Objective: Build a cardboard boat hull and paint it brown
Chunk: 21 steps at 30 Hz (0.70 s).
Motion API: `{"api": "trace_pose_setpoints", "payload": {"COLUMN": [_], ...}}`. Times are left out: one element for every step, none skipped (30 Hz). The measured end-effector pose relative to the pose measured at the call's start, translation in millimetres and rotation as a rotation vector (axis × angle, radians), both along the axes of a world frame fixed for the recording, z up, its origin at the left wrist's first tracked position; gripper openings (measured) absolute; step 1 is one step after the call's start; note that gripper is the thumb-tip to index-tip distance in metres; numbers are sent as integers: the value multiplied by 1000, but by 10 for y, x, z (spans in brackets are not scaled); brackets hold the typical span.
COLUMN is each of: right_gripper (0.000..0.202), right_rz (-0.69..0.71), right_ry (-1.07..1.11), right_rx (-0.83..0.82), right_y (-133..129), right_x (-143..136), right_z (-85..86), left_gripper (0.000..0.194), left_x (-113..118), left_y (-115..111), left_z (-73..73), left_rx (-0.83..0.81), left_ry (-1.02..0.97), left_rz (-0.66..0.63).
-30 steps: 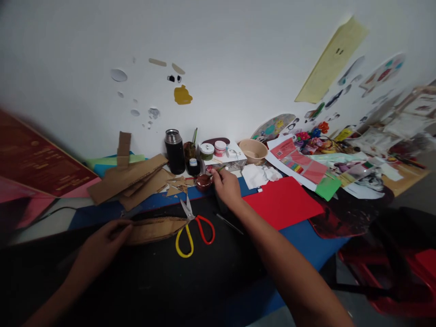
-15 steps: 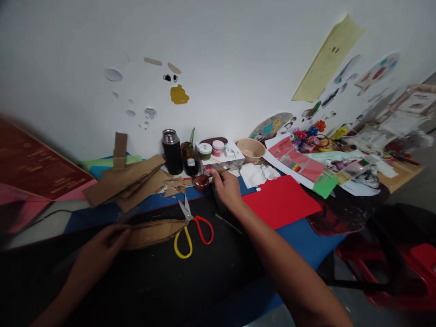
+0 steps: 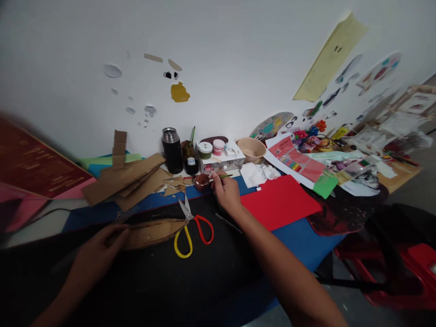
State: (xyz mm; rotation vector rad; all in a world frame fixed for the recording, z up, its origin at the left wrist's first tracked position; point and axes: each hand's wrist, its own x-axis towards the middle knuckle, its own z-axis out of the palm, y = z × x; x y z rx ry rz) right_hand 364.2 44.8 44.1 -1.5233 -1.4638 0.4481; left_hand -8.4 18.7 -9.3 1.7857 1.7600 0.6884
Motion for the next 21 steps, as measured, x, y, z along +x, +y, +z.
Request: {"api": "trace_pose_setpoints", "payload": {"right_gripper": [43,43,44,44,44,44,44,44,44,45,46,47,48,49,49,49,50,50,50,51,51], "right_rz": [9,9,0,-15,-31,-43,-50,-52,-46,-40,-35,-34,-36,-42,-53,-66,-78,-89,-99,-107,-113], "right_ry": [13,29,49,69,87,102,114,126,143,168,197,228,258,284,305,320,331,341,354,372,395], "right_rx": [-12,-24,-33,-35,-30,-22,-11,2,13,17,17,13,8,4,3,6,10,16,21,24,23], "right_y": [2,4,5,5,4,1,-2,-4,-4,-1,5,14,25,37,48,58,66,71,73,75,76], "right_x": [1,8,20,36,53,68,78,82,79,71,60,48,41,39,44,55,72,92,111,126,135], "right_z": [-18,-39,-60,-78,-90,-97,-98,-96,-91,-88,-89,-95,-107,-124,-144,-164,-181,-192,-195,-191,-178], "left_gripper": [41,42,43,43,43,43,43,42,41,40,40,40,39,39,39,38,38,38,38,38,38], "left_x": [-3,-5,-6,-6,-4,-1,2,4,6,7,8,9,9,8,8,8,7,7,7,8,9], "left_y": [-3,-5,-7,-7,-7,-5,-3,-1,2,4,5,6,5,4,2,-1,-4,-8,-11,-15,-19], "left_z": [-3,-5,-5,-5,-2,1,5,9,12,13,13,10,7,2,-1,-4,-6,-7,-6,-5,-5], "left_rx": [-5,-7,-8,-10,-13,-17,-20,-21,-18,-12,-4,4,12,18,22,24,25,22,19,17,15], "left_ry": [2,2,0,-3,-4,-5,-4,-2,-1,0,-1,-2,-2,-2,-1,0,1,3,4,6,9], "left_rz": [0,4,8,11,14,14,14,10,6,2,0,1,3,5,7,7,6,2,-3,-5,-7]}}
